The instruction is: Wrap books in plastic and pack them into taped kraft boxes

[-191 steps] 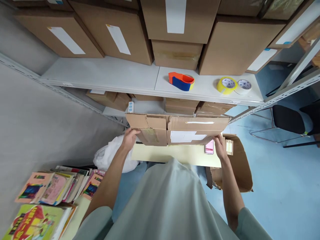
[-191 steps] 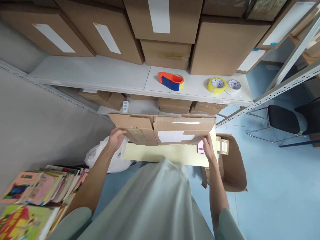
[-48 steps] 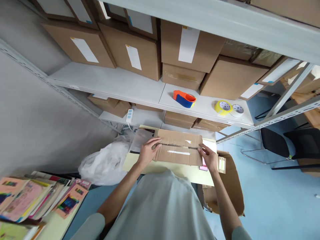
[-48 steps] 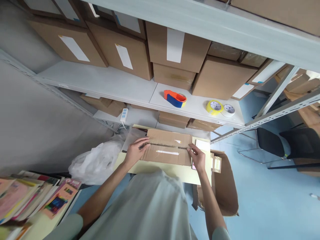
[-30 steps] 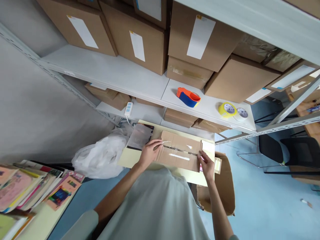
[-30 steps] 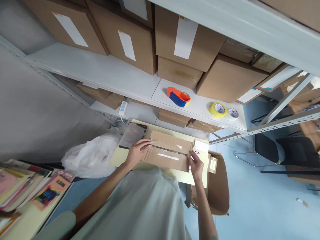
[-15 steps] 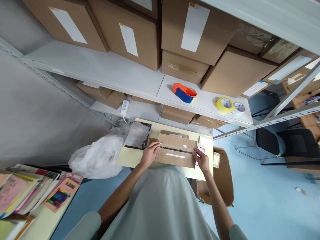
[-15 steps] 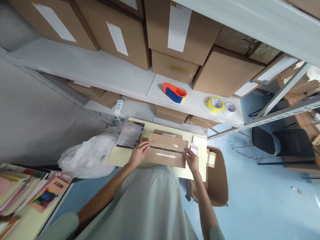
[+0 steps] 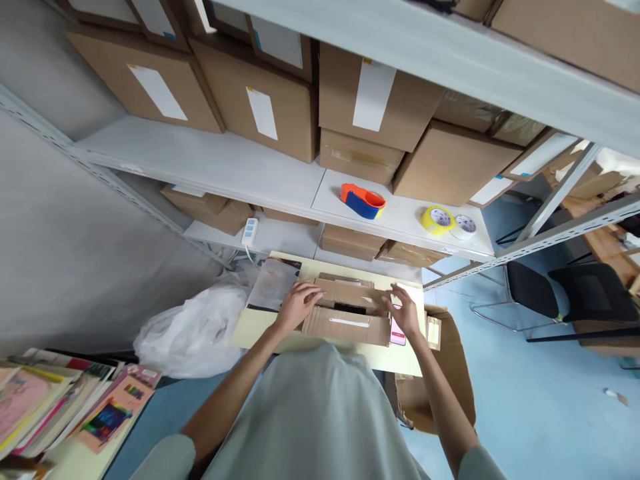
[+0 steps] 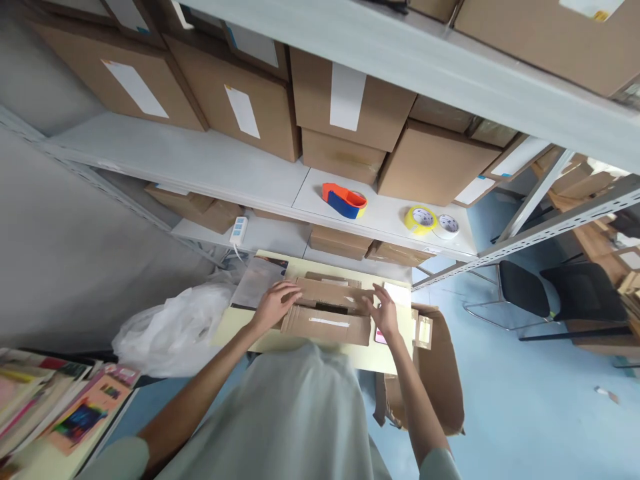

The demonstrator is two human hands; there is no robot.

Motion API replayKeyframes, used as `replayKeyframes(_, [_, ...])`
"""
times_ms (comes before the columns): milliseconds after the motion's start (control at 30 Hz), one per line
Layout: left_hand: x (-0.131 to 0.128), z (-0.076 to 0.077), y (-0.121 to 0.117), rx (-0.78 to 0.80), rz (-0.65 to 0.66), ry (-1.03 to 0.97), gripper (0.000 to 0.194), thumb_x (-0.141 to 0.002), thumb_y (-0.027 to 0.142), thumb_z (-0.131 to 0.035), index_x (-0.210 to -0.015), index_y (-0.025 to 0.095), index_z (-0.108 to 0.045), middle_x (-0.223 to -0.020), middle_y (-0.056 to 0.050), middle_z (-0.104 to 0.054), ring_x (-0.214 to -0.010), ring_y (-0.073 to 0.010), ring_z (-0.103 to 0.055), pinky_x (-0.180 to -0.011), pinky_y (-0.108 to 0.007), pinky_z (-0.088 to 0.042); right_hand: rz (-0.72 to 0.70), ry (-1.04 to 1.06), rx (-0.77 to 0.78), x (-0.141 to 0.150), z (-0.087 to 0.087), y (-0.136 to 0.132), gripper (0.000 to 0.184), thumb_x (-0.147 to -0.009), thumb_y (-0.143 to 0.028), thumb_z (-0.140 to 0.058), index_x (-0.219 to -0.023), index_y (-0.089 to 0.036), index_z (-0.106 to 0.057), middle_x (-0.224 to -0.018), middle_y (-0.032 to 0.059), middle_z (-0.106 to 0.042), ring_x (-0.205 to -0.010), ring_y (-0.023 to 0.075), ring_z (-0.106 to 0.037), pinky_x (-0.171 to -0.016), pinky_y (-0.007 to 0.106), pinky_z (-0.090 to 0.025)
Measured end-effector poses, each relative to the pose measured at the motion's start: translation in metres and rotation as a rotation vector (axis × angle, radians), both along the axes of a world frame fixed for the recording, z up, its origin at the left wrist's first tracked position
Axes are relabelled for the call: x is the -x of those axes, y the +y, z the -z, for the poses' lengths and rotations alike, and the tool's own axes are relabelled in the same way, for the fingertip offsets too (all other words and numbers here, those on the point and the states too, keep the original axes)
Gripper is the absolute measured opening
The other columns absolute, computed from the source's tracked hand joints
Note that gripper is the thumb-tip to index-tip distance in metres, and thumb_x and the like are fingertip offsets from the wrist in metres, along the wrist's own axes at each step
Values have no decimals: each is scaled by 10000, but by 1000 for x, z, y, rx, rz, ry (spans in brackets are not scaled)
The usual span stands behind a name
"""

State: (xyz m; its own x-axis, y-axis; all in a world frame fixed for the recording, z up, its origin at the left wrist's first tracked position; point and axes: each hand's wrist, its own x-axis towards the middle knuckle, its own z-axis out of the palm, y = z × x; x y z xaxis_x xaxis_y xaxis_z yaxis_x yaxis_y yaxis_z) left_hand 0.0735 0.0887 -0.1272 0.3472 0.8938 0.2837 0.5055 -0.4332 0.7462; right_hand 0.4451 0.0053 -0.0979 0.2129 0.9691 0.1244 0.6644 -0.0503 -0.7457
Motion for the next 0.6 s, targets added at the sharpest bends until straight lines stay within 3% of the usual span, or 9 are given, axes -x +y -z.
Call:
replayKeyframes(167, [-33, -82, 61, -223, -28, -64, 246, -1087, 347, -621, -1149, 232, -830, -1185, -109, -830, -1248, -299, -739, -1133, -502, -591, -138, -264, -262, 24, -94, 111, 493, -1098, -569, -558, -1361, -184, -717, -1451, 201, -730, -1394, 338, -670, -1215, 517, -518])
replayKeyframes(300, [-60, -144, 86, -349, -63, -124, 246, -1102, 335, -618, -1193, 226, -819, -1213, -100, -824, -1267, -276, -728, -1159, -484, -574, -156, -516, -222, 59, -149, 201, 481, -1112, -419, -553, -1489, -124, -604, -1536, 242, -660, -1422, 355, -615, -1226, 512, -463])
replayKeyframes(367, [-66, -165, 86, -384, -73, -138, 237, -1107, 327, -619, -1196, 230, -817, -1213, -93, -823, -1269, -268, -724, -1166, -474, -570, -134, -612, -99, 76, -161, 234, 494, -1094, -361, -588, -1497, -74, -578, -1528, 274, -654, -1421, 375, -607, -1215, 500, -449])
replayKeyframes(433, [-67, -176, 81, -403, -81, -149, 228, -1108, 312, -619, -1192, 234, -817, -1207, -89, -823, -1269, -262, -724, -1162, -464, -572, -110, -680, 44, 91, -165, 256, 511, -1085, -331, -612, -1492, -25, -559, -1505, 304, -658, -1400, 379, -622, -1200, 474, -442])
replayKeyframes(600, [-54, -173, 57, -349, -134, -136, 242, -1103, 289, -597, -1175, 239, -823, -1202, -86, -828, -1257, -262, -728, -1144, -462, -586, -52, -742, 206, 110, -156, 279, 520, -1113, -331, -606, -1469, 41, -534, -1393, 345, -706, -1314, 362, -690, -1175, 454, -424])
